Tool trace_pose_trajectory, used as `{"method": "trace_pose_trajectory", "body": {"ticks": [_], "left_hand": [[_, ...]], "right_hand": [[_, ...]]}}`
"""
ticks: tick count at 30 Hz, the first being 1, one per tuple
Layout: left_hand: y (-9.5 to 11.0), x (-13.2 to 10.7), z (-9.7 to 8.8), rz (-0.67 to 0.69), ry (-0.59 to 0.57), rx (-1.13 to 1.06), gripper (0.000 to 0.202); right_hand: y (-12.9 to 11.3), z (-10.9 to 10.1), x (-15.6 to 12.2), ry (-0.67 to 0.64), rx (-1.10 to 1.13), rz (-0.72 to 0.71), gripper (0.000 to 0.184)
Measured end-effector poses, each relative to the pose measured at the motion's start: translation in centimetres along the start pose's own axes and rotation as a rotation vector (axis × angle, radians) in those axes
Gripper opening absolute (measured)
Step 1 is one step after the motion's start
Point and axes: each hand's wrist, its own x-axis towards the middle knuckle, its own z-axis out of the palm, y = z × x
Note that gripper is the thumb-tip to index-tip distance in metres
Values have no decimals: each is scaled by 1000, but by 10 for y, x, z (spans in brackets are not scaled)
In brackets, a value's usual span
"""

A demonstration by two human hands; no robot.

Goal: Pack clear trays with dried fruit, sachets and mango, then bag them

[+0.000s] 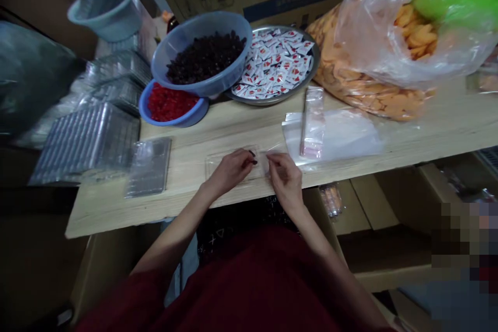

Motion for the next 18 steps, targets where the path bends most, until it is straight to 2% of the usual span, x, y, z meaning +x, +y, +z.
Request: {"method": "trace_pose_trajectory", "body": {"ticks": [4,8,12,14,17,18], "left_hand": [[-4,1,6,54,-21,8,18],[-7,-5,3,13,58,-59,20],[-7,-10,-12,17,48,-15,17],[-8,-11,-30,-17,141,-18,18],[-10,-9,-65,-111,437,-1,18],[-10,-8,-74,-133,485,26,16]], "right_hand": [[11,11,-13,-112,-64,-50,21],[22,20,-12,-142,-195,-121,27],[25,21,-12,-171,-250,-168,31],[24,18,-11,-156,-234,-174,33],[23,13,-7,-133,-233,-179,32],[23,13,-5,-132,-234,-183,30]]}}
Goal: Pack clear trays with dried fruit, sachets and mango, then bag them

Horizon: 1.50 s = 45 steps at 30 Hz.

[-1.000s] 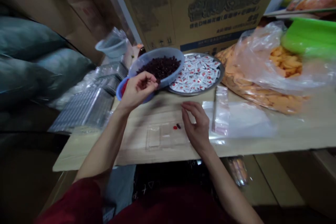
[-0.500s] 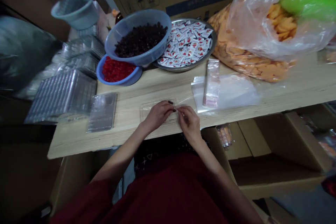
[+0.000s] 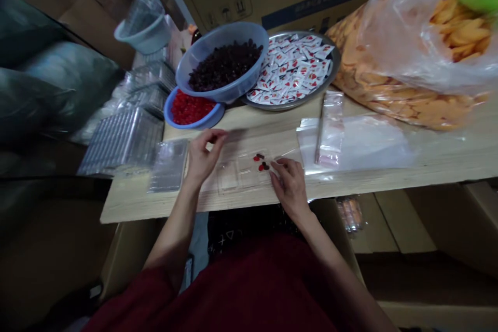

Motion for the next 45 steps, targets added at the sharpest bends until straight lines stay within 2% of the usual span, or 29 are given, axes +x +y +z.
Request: {"method": "trace_pose_trajectory", "body": {"ticks": [1,2,4,5,8,13,18,22,25,28,31,33,35,39,42,45], "left_hand": [[0,4,-4,-1,-15,31,15],[0,8,-6,13,-83,56,13],[2,10,0,51,-250,78,12],[2,10,5,62,-293,81,12],[5,5,24,71,-298,98,12],[7,-6,54,230,-536,203,7],[4,-15,71,245,-554,268,10],[0,-19,72,120,-471,67,9],[-6,-22,71,-46,-372,-141,5],[-11,-23,70,-237,-229,-408,7],[-9,-16,59,-329,-97,-618,16],[-5,-4,43,-324,2,-657,21],[-1,15,20,-264,146,-620,19],[-6,67,-28,-96,469,-487,16],[-21,107,-47,-31,526,-344,13],[-36,134,-45,-23,482,-179,8]], "right_hand": [[1,1,2,0,1,0,29],[1,3,3,-1,3,2,28],[3,8,6,-7,3,7,28],[3,11,7,-15,-5,9,28],[5,18,8,-39,-34,3,25],[10,25,6,-9,-27,17,16],[4,30,9,-16,-126,91,10],[-7,36,18,-17,-248,238,8],[-11,40,23,-11,-235,293,9],[-11,38,22,21,-152,267,11],[-10,30,16,118,-31,172,11],[-7,22,11,195,5,91,10],[-1,17,6,241,-12,17,9],[13,14,-2,254,-103,-83,9],[18,17,-7,244,-134,-77,9],[19,20,-10,242,-135,-50,9]]}}
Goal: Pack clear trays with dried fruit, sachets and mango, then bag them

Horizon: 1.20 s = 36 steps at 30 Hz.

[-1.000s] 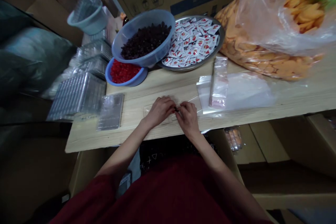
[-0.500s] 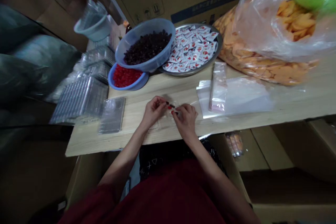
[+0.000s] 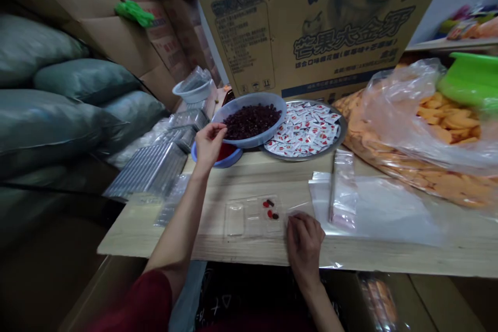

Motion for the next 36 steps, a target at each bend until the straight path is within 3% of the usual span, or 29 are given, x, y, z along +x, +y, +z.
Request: {"method": "trace_pose_trajectory", "body": {"ticks": [3,5,8,10,11,13,16,21,24,27,29,33,36], "left_hand": [[-7,10,9,49,-137,140,10],[-8,13,4,101,-185,191,12],[-17,15,-22,127,9,214,18],[-30,16,-43,44,106,299,22],[-39,16,-51,-32,65,381,21],[-59,15,-59,-191,-128,552,16],[-85,11,-53,-318,-343,668,28],[-109,15,-38,-371,-422,728,34],[-116,24,-39,-305,-510,822,35],[-117,29,-43,-256,-612,775,31],[-116,28,-44,-251,-561,677,24],[-121,14,-45,-286,-251,413,10],[-129,4,-46,-291,-111,329,12]], "right_hand": [[1,0,0,8,13,-7,8],[1,0,1,20,18,-20,8],[2,-1,1,38,31,-31,7],[3,-1,1,48,41,-33,6],[4,-1,1,52,50,-36,5],[4,-1,1,57,64,-40,5],[3,-2,1,51,65,-38,6],[-3,-5,2,42,68,42,7],[-4,-6,3,33,74,90,9],[-4,-6,3,38,75,79,10],[-4,-5,3,42,78,72,10],[-6,-7,4,3,53,101,11],[-10,-12,2,-66,33,98,12]]}}
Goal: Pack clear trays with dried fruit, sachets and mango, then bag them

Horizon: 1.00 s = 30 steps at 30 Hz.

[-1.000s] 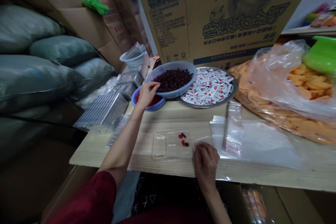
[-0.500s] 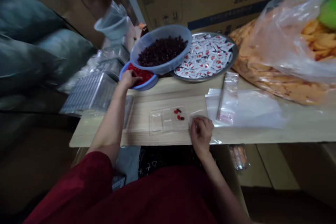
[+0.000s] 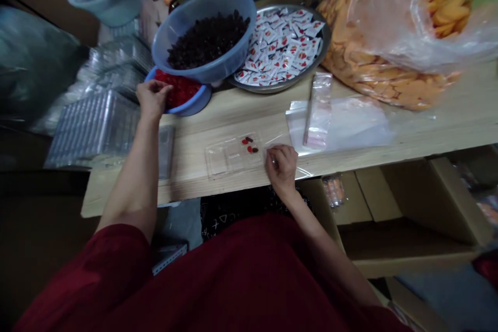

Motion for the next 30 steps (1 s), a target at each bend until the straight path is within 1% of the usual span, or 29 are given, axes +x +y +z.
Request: {"method": "trace_pose_trajectory", "body": {"ticks": [2,5,7,9,13,15,16,18,20,22,23,25,28,30], "left_hand": [[-7,0,0,-10,21,7,14],[-15,4,1,-39,-10,1,16],[-19,8,3,-60,-11,-19,20],[-23,11,6,-71,20,-49,24],[-31,20,8,-106,40,-145,19],[-31,21,4,-90,55,-153,21],[-29,19,1,-71,84,-148,23],[-19,9,-5,-23,158,-157,25],[-4,-11,-10,51,219,-222,23],[11,-34,-12,126,240,-302,19],[17,-45,-11,139,236,-326,17],[23,-60,-8,94,220,-330,14],[27,-70,-8,-3,194,-313,19],[35,-81,-12,5,177,-336,18]], "right_hand": [[-4,-4,-5,-72,-4,-21,13],[-9,-7,-15,-156,-16,-80,15],[-12,-8,-23,-173,-21,-120,16],[-14,-8,-28,-170,-12,-137,18],[-13,-12,-28,-174,-7,-118,20],[-10,-16,-23,-199,-32,-83,21],[-6,-17,-19,-216,-52,-63,22],[3,-18,-9,-248,-92,-36,23],[14,-16,2,-263,-104,-45,24],[24,-12,12,-262,-82,-64,24],[27,-10,16,-257,-64,-67,24],[30,-8,22,-248,-23,-60,24],[25,-9,23,-234,64,-37,23],[21,-11,22,-234,122,-11,23]]}}
